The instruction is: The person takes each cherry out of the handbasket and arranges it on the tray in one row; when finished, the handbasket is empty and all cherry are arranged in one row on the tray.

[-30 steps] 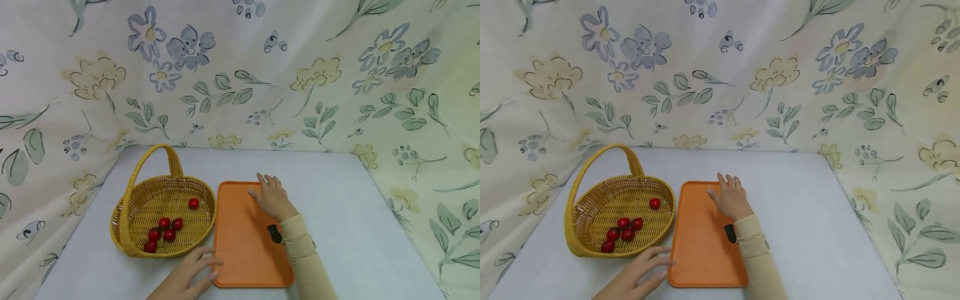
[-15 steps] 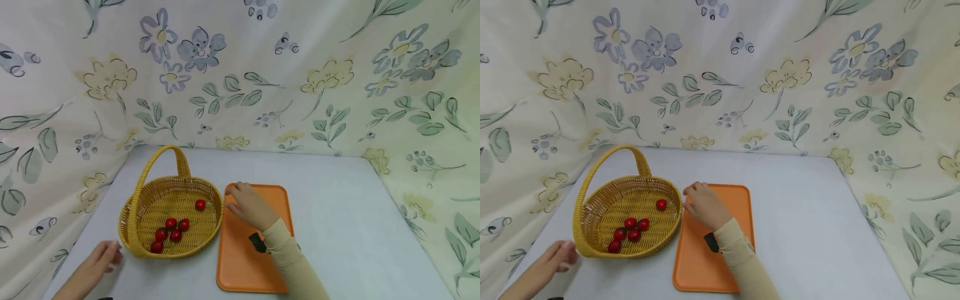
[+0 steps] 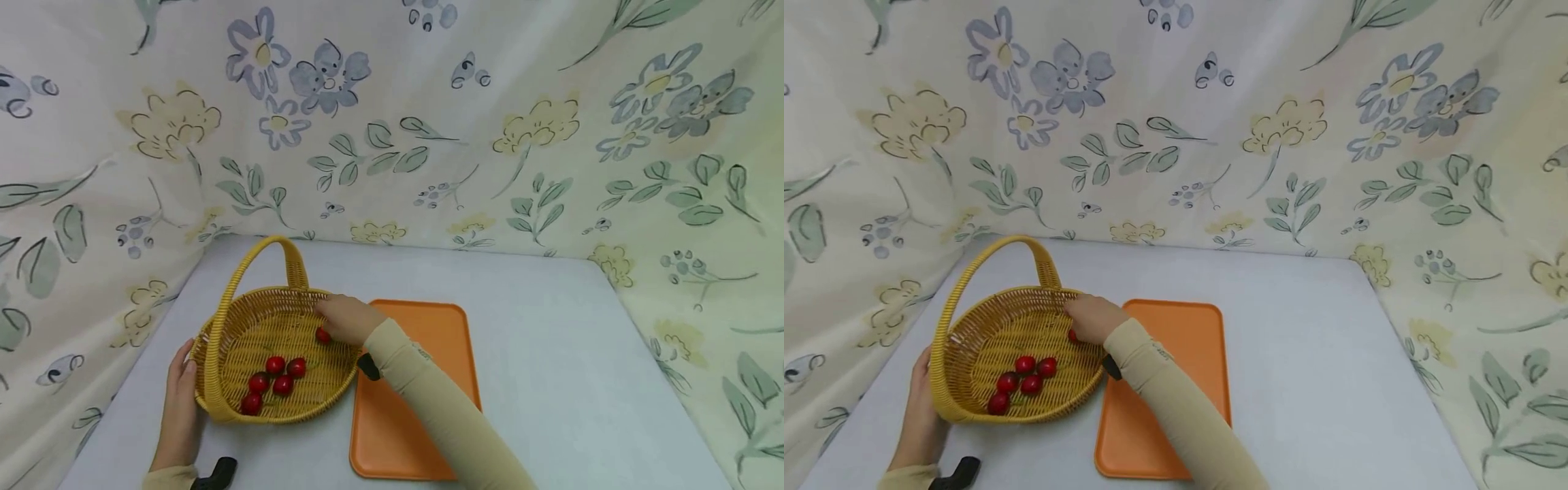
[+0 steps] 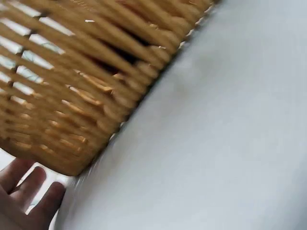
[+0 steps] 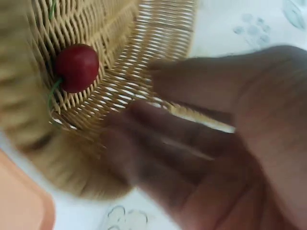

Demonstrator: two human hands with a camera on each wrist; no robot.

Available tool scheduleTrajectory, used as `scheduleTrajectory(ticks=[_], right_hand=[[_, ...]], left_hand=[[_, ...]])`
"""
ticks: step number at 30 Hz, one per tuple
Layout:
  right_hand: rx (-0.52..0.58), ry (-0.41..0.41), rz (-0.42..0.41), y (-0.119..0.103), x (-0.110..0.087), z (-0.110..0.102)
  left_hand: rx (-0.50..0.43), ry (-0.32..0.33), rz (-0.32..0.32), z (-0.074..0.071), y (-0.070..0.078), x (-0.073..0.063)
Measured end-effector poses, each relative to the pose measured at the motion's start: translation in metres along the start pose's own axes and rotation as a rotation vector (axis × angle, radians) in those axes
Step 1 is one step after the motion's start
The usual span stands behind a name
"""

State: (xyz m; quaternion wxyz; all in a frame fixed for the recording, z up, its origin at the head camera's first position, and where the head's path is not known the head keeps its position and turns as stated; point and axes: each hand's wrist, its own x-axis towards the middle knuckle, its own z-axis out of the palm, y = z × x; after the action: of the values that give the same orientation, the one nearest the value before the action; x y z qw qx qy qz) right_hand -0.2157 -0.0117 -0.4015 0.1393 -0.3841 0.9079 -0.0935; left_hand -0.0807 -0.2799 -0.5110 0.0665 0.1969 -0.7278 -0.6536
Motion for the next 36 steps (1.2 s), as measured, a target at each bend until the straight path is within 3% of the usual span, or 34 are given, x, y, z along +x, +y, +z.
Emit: scheduleTrajectory(ticks=[3,6,12,16,19,26,31,36], right_hand=[[-0.039,-0.098,0.016,-0.002,0.017,0.006],[-0.072,-0.137,0.015,0.000,0.028,0.016],[-0.117,-0.169,0.022,0.004,0.032,0.031],[-0.147,-0.164,-0.023,0.002,0.029,0.027],[-0.112,-0.149,-0.072,0.001,0.026,0.020],[0.168,0.015,-0.173,0.001,-0.002,-0.012],[0.506,0.168,-0.127,0.020,-0.045,-0.035],[0.749,0.297,-0.034,0.053,-0.078,-0.033]], left_hand=[[-0.074,0.029,-0.022,0.005,-0.002,0.000],[-0.092,0.029,-0.024,0.009,-0.005,-0.002],[-0.057,-0.004,-0.005,0.012,-0.009,-0.005],[0.013,-0.001,0.017,0.009,-0.007,-0.005],[0.053,0.004,0.009,0.006,-0.005,-0.003],[-0.003,-0.005,-0.008,0.001,-0.001,-0.001],[-0.075,0.008,-0.009,0.002,-0.001,-0.003],[-0.081,0.041,-0.018,0.001,-0.001,-0.004]])
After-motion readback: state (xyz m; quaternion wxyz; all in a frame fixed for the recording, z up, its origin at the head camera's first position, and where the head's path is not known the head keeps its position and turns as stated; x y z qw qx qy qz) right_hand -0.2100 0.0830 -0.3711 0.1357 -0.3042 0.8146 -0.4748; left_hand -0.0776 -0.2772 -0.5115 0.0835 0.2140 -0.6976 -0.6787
